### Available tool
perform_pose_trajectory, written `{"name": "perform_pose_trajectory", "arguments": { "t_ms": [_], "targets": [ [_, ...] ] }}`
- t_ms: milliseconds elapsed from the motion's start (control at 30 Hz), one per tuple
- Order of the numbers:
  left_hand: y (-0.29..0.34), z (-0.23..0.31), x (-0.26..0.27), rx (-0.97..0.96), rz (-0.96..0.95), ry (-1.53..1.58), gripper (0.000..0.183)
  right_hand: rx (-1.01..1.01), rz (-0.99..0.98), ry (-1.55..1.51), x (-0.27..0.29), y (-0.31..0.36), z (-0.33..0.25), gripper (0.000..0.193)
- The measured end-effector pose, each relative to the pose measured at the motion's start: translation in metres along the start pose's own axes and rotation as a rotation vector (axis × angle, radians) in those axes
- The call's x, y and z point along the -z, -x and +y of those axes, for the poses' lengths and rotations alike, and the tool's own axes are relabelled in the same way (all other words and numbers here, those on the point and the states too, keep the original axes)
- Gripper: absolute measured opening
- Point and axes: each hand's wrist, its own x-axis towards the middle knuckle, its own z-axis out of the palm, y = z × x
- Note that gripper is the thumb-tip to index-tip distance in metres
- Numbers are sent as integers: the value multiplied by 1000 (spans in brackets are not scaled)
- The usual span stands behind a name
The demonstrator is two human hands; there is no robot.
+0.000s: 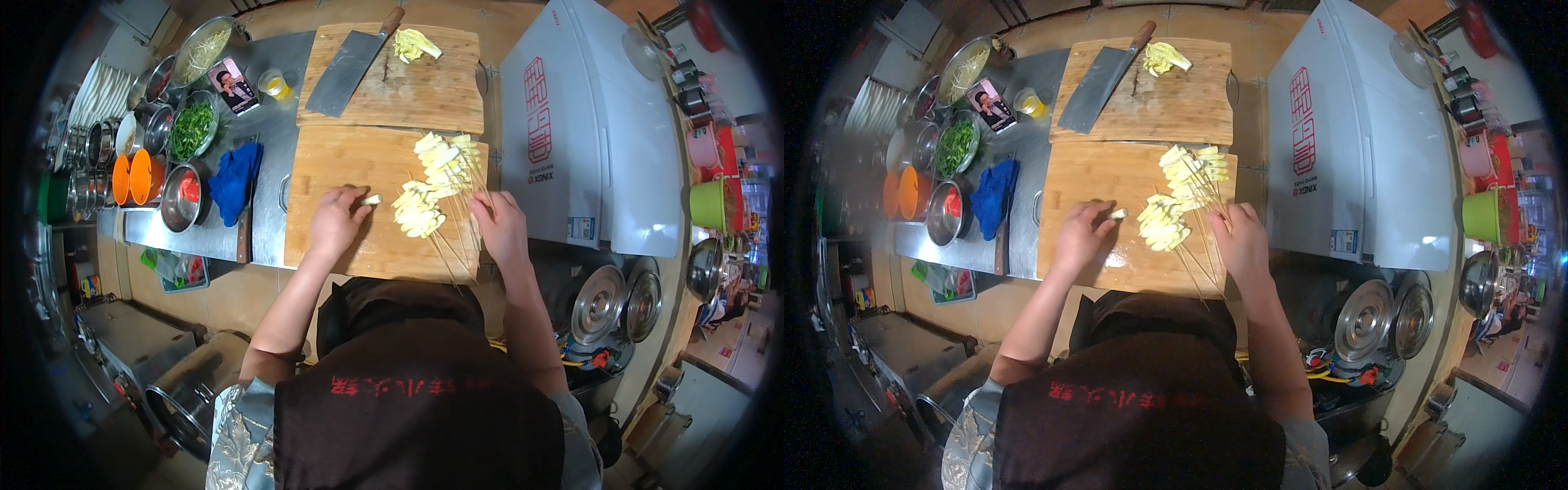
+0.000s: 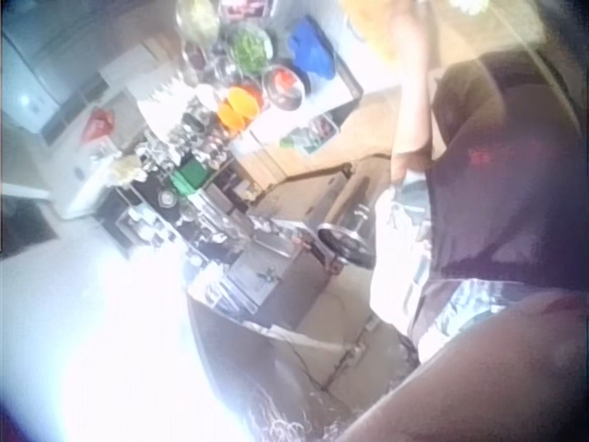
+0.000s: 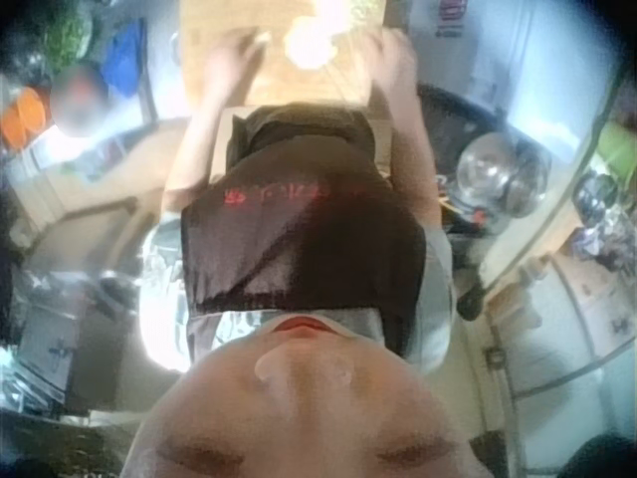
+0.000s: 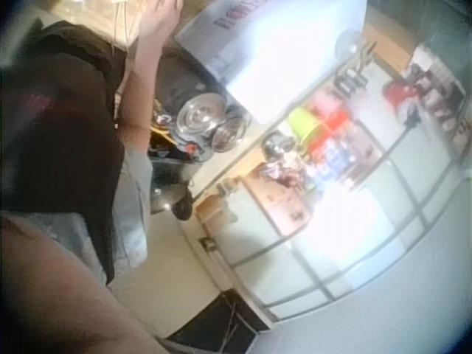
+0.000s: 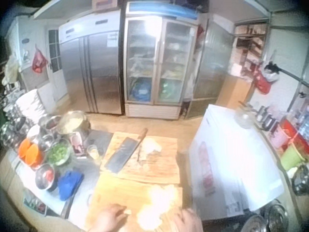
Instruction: The person threads sliced white vegetable pieces onto wooden skewers one by one, arranging them in a neat row on a wooden cutting board. The person continues adding pieces to multiple skewers and then gathers the completed skewers together.
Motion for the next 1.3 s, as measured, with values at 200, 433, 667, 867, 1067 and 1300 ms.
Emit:
{"name": "perform_pose_trajectory", "arguments": {
  "t_ms": [200, 433, 667, 867, 1067, 1300],
  "targets": [
    [-9, 3, -8, -119, -6, -208, 19, -147, -60, -146, -30, -11, 34, 14],
    [-12, 0, -15, -137, 13, -222, 12, -330, 19, -507, -8, 0, 39, 13],
    [-13, 4, -14, -72, -53, -204, 16, -262, -16, -472, 13, 16, 19, 12],
    [-17, 3, -6, 293, -135, 726, 22, -217, -47, -528, 18, 25, 4, 8],
    [-14, 16, 21, 514, -190, 1440, 26, -205, -125, -572, 17, 37, -7, 9],
    [-11, 29, 37, 541, -196, 1572, 25, -222, -194, -554, 14, 49, -20, 10]
  ]
}}
